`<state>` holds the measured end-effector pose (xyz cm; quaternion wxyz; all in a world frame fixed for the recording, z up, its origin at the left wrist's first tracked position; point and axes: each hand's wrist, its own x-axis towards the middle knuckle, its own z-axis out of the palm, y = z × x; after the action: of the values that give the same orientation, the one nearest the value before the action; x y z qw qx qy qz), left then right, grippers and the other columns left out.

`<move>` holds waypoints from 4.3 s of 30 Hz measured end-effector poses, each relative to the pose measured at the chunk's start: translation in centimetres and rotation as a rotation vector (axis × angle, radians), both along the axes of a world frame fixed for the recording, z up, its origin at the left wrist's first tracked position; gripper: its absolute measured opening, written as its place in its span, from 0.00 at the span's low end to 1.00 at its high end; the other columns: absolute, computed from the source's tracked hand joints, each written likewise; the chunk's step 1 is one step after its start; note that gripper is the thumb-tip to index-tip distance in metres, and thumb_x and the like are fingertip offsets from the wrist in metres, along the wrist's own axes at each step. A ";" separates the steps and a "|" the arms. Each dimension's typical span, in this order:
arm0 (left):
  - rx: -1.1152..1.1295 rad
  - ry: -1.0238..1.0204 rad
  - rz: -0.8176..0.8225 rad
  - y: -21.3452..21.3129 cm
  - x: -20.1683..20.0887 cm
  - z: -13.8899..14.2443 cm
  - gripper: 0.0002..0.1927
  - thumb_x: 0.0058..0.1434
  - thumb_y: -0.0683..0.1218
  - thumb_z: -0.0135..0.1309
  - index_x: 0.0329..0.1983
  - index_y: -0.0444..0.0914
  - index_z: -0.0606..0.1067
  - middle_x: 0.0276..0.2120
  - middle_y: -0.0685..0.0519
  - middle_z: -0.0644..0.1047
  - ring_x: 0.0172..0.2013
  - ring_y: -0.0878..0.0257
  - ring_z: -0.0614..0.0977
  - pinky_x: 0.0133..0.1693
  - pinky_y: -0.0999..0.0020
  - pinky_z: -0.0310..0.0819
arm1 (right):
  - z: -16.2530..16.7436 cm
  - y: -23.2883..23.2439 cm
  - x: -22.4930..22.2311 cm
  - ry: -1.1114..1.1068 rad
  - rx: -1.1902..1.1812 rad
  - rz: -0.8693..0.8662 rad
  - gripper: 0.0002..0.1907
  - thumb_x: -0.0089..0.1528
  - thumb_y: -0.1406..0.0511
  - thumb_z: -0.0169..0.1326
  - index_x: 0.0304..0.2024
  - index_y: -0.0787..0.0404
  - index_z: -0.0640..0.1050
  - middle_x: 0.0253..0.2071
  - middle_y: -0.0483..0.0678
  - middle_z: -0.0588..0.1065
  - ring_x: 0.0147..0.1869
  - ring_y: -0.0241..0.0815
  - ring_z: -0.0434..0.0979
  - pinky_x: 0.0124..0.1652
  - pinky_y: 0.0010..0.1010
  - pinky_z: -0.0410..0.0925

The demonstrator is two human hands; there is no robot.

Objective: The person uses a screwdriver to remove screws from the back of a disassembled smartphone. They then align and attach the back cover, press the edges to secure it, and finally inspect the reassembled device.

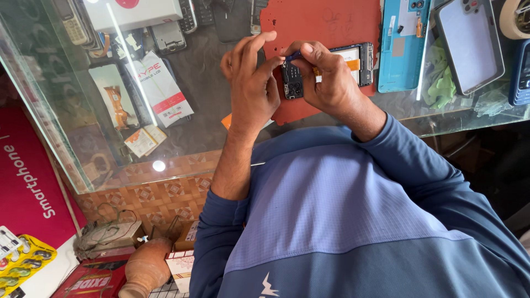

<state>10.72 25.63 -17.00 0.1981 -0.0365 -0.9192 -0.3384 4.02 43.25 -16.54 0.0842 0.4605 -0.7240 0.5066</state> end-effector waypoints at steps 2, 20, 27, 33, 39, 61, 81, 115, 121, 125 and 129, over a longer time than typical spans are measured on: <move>-0.015 -0.010 0.004 0.0 0.0 -0.1 0.20 0.54 0.30 0.55 0.46 0.41 0.80 0.65 0.56 0.70 0.67 0.55 0.68 0.66 0.51 0.53 | 0.1 0.0 0.0 0.005 0.001 0.000 0.33 0.71 0.85 0.49 0.70 0.59 0.52 0.54 0.61 0.74 0.54 0.55 0.81 0.50 0.37 0.76; -0.050 -0.128 -0.070 -0.5 0.5 -0.7 0.40 0.56 0.76 0.62 0.54 0.41 0.77 0.72 0.50 0.63 0.72 0.50 0.61 0.72 0.42 0.43 | 2.4 -1.1 -1.9 0.180 0.016 0.006 0.31 0.61 0.73 0.66 0.56 0.62 0.59 0.44 0.65 0.71 0.41 0.62 0.74 0.39 0.42 0.72; -0.032 -0.136 -0.079 -0.3 0.1 -0.8 0.38 0.55 0.77 0.61 0.53 0.45 0.77 0.71 0.51 0.62 0.72 0.49 0.60 0.72 0.41 0.42 | 1.7 -0.8 -2.2 0.061 0.111 -0.064 0.28 0.68 0.74 0.67 0.57 0.65 0.60 0.41 0.56 0.70 0.39 0.54 0.77 0.36 0.39 0.70; -0.035 -0.120 -0.084 -0.3 -0.1 -0.6 0.39 0.55 0.75 0.64 0.53 0.42 0.76 0.71 0.50 0.62 0.71 0.49 0.61 0.71 0.41 0.42 | 2.0 -1.0 -1.9 0.084 0.087 -0.104 0.29 0.67 0.75 0.65 0.59 0.62 0.61 0.39 0.57 0.69 0.36 0.55 0.73 0.34 0.42 0.67; -0.030 -0.140 -0.091 -0.1 -0.3 -0.2 0.36 0.51 0.68 0.72 0.51 0.40 0.75 0.71 0.50 0.63 0.71 0.49 0.61 0.71 0.41 0.44 | 1.6 -1.0 -1.9 0.076 0.097 -0.104 0.30 0.68 0.77 0.65 0.63 0.59 0.61 0.40 0.54 0.71 0.36 0.53 0.75 0.34 0.40 0.69; -0.078 -0.142 -0.119 0.2 -0.7 -0.3 0.45 0.51 0.79 0.61 0.56 0.42 0.75 0.72 0.50 0.60 0.72 0.48 0.59 0.72 0.39 0.41 | 0.3 -0.8 -1.5 0.007 0.091 -0.186 0.30 0.70 0.74 0.64 0.61 0.57 0.57 0.45 0.55 0.72 0.44 0.54 0.80 0.38 0.40 0.73; -0.117 -0.153 -0.122 -0.1 -0.2 -0.6 0.46 0.51 0.75 0.67 0.62 0.41 0.75 0.68 0.51 0.65 0.71 0.51 0.63 0.72 0.38 0.42 | 3.6 18.1 0.8 -0.260 0.595 -0.606 0.04 0.68 0.73 0.63 0.44 0.70 0.82 0.33 0.52 0.75 0.27 0.38 0.71 0.28 0.29 0.61; 0.006 0.107 -0.128 2.1 1.6 -0.6 0.25 0.64 0.57 0.67 0.56 0.39 0.76 0.53 0.54 0.75 0.56 0.55 0.74 0.59 0.51 0.63 | 2.5 13.5 1.7 -0.169 0.731 -0.497 0.10 0.71 0.67 0.59 0.43 0.69 0.73 0.40 0.55 0.75 0.31 0.51 0.75 0.33 0.41 0.69; 0.271 0.076 -0.306 5.2 3.7 1.2 0.14 0.63 0.36 0.67 0.49 0.34 0.76 0.44 0.51 0.78 0.44 0.56 0.82 0.45 0.64 0.80 | 3.3 8.7 4.2 -0.490 0.406 -0.175 0.07 0.67 0.70 0.56 0.43 0.69 0.73 0.33 0.57 0.72 0.32 0.54 0.73 0.33 0.42 0.66; 0.278 0.047 -0.315 5.1 4.1 1.9 0.14 0.61 0.35 0.65 0.47 0.33 0.75 0.43 0.50 0.79 0.44 0.55 0.82 0.44 0.62 0.80 | 3.0 6.8 5.0 -0.738 0.363 -0.121 0.07 0.67 0.68 0.55 0.41 0.68 0.74 0.29 0.52 0.73 0.29 0.41 0.69 0.30 0.35 0.64; 0.292 0.013 -0.330 4.7 4.5 2.0 0.14 0.59 0.34 0.66 0.46 0.32 0.76 0.41 0.48 0.79 0.43 0.54 0.82 0.43 0.61 0.79 | 2.6 6.9 5.1 -0.892 0.331 -0.058 0.09 0.69 0.65 0.54 0.40 0.67 0.74 0.26 0.45 0.69 0.30 0.29 0.63 0.28 0.29 0.62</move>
<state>15.21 30.29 -15.02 0.1490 -0.1596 -0.8406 -0.4957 9.10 50.16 -13.95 -0.2954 0.1848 -0.7730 0.5301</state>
